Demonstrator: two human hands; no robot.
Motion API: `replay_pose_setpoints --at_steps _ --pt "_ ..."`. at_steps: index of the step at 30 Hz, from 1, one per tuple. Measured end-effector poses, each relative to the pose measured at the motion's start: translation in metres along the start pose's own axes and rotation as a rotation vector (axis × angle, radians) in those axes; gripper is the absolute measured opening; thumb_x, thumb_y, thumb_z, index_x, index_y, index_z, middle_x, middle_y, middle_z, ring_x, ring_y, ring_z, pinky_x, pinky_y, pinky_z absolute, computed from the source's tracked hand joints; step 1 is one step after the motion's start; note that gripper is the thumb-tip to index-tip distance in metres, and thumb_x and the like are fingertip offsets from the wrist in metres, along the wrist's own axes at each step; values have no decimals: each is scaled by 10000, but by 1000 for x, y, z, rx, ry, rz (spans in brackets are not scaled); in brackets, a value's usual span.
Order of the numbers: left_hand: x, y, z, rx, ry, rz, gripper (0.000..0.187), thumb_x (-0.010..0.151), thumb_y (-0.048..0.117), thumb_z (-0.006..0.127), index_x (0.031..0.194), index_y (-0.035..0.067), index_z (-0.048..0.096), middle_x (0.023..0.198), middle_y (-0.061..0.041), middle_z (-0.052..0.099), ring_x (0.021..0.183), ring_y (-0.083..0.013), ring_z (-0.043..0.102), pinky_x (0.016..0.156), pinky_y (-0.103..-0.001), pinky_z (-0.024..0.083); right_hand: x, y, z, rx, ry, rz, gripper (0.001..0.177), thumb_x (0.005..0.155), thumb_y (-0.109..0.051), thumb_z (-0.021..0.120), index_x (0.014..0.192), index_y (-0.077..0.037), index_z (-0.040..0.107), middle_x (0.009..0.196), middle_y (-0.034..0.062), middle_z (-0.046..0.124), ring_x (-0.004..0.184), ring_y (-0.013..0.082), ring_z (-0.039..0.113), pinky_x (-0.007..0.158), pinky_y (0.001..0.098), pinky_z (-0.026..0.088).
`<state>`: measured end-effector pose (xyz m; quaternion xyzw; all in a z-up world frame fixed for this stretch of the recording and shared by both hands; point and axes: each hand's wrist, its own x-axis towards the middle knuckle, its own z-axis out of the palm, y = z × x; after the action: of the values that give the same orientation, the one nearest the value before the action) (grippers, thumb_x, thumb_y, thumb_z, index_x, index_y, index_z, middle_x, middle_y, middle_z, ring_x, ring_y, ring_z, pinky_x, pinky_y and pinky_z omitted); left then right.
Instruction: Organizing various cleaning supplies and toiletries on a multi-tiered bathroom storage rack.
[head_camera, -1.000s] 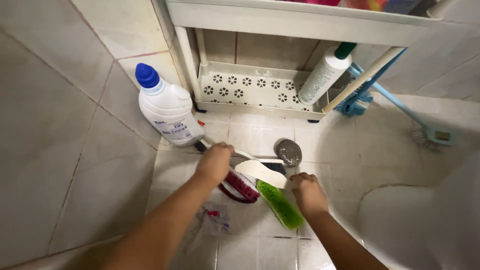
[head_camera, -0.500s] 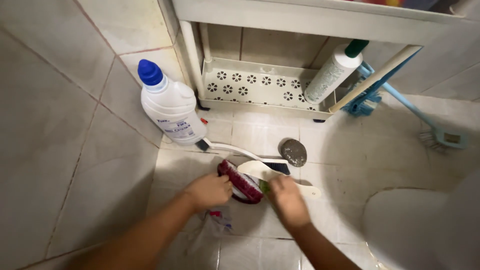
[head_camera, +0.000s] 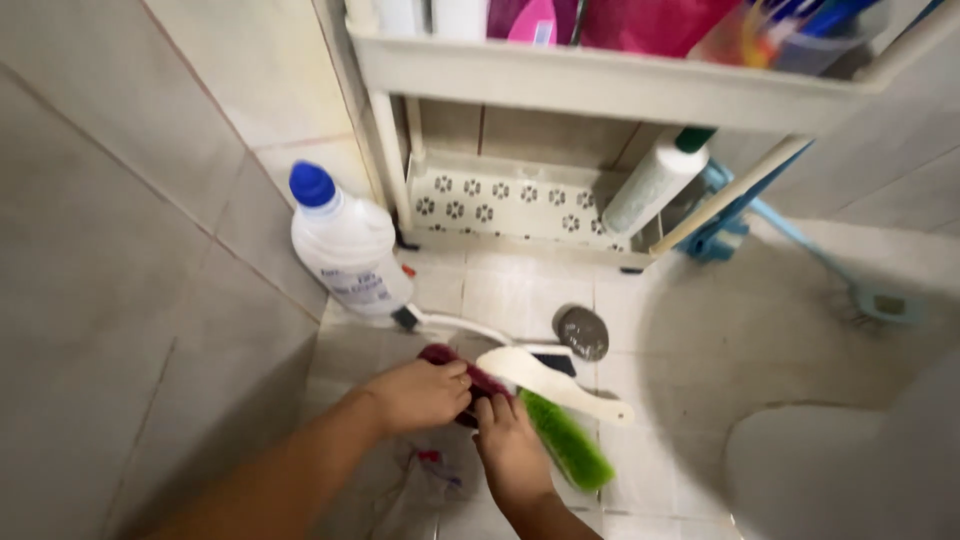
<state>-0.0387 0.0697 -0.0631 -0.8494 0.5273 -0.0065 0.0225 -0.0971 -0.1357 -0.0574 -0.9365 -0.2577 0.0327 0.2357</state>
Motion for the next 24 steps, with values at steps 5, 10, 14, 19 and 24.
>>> replay_pose_setpoints --at_steps 5,10,14,19,24 --pt "10 -30 -112 -361 -46 -177 292 766 173 738 1008 19 681 1083 -95 676 1132 -305 567 892 -425 518 39 8 -47 34 151 -29 269 740 -17 664 1008 -39 660 1046 172 624 1006 413 544 845 474 494" --pt "23 -62 -132 -284 280 -369 317 804 175 732 1071 17 669 1168 -144 660 1175 -334 561 879 -437 520 101 36 -107 -29 234 -88 267 800 -13 643 1060 -44 694 1051 168 637 980 398 564 856 465 494" --pt "55 -97 -130 -224 403 -617 321 848 171 722 1128 24 669 1200 -150 656 1183 -352 556 953 -450 501 156 56 -140 -66 358 -157 285 808 10 656 1086 -33 706 1074 180 657 1005 399 598 895 454 509" --pt "87 -150 -121 -226 381 -929 278 837 89 696 1110 37 702 1239 -136 654 1252 -372 523 1007 -452 484 187 54 -155 31 320 -88 465 801 42 684 1261 -23 652 1232 201 649 1132 402 603 979 442 492" --pt "105 -191 -90 -206 307 -1083 239 904 -2 588 1102 38 717 1286 -122 660 1335 -341 516 998 -427 533 196 96 -123 15 185 15 629 782 64 700 1391 -32 574 1414 209 575 1276 389 553 1078 413 448"
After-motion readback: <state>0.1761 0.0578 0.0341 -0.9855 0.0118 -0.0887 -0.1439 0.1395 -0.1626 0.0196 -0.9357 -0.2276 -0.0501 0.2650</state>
